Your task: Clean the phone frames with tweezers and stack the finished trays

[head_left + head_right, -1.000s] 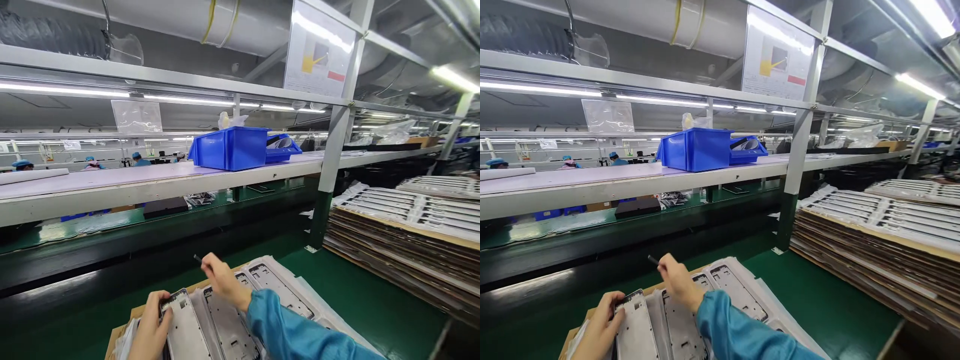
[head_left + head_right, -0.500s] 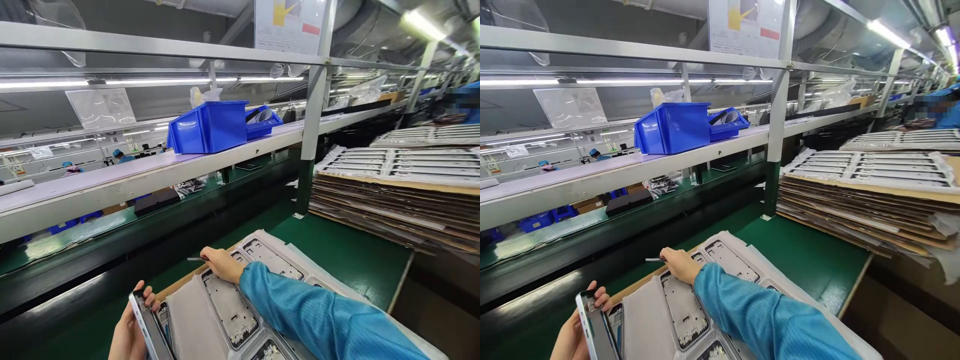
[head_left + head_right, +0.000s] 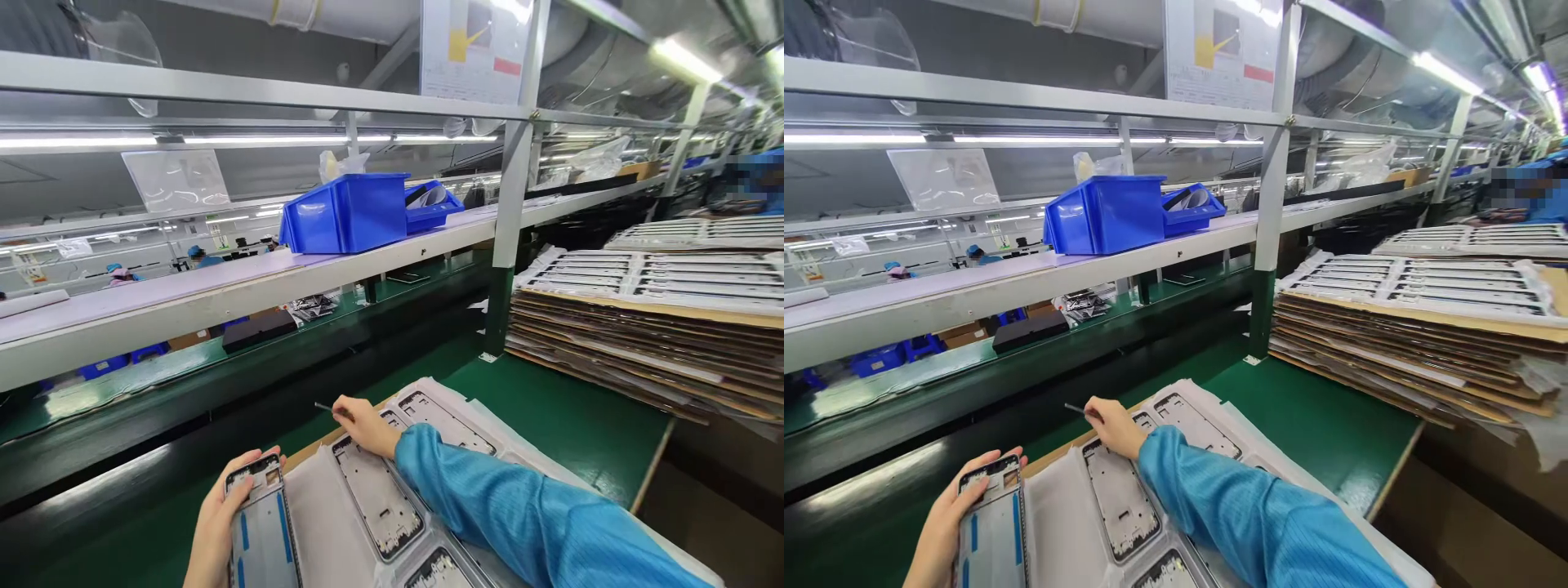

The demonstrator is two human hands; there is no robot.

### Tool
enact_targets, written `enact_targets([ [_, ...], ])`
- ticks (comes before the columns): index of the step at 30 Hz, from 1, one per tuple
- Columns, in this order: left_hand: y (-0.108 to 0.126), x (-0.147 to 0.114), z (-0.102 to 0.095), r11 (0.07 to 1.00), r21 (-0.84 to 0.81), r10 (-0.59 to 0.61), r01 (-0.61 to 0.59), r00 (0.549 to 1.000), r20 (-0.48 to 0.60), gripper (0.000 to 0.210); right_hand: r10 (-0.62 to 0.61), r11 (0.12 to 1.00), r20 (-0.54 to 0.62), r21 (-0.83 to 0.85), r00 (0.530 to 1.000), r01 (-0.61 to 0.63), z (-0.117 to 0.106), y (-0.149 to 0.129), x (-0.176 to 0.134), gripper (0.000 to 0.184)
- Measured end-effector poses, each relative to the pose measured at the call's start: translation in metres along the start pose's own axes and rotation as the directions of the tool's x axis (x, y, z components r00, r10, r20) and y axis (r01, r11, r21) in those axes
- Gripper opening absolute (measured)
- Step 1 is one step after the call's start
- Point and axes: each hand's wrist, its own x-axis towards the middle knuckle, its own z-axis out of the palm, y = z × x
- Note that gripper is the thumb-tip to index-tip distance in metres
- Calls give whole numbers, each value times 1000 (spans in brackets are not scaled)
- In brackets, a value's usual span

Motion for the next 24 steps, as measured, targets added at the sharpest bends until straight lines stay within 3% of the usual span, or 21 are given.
enact_targets([
  [4, 14, -9, -2, 959, 203, 199, -197, 980, 11, 62, -41, 990, -59, 132, 997, 49, -14, -43, 16, 26],
  [8, 26, -18, -12, 909, 311, 281, -277, 959, 32, 37, -239, 943, -63, 221, 969, 247, -22, -119, 22, 28],
  [10, 32, -24, -14, 906, 319, 289, -279, 957, 18, 35, -375, 896, -58, 235, 925, 378, -19, -155, 18, 28],
  [13, 40, -37, -14, 914, 240, 331, -328, 943, 29, 29, -609, 768, -45, 218, 792, 603, -9, -191, 10, 16],
  [16, 46, -49, -10, 945, 100, 304, -311, 950, 73, 32, -771, 624, -63, 123, 634, 772, 3, -205, 7, 19],
  [18, 49, -55, -9, 965, 33, 257, -260, 964, 67, 34, -818, 568, -95, 20, 567, 823, 9, -206, 7, 25],
  [21, 52, -58, -7, 980, -16, 201, -200, 979, 35, 40, -848, 528, -127, -113, 515, 841, 14, -204, 8, 31],
  [24, 53, -58, -6, 986, -74, 149, -148, 989, 10, 42, -849, 528, -135, -178, 510, 831, 16, -202, 6, 36],
])
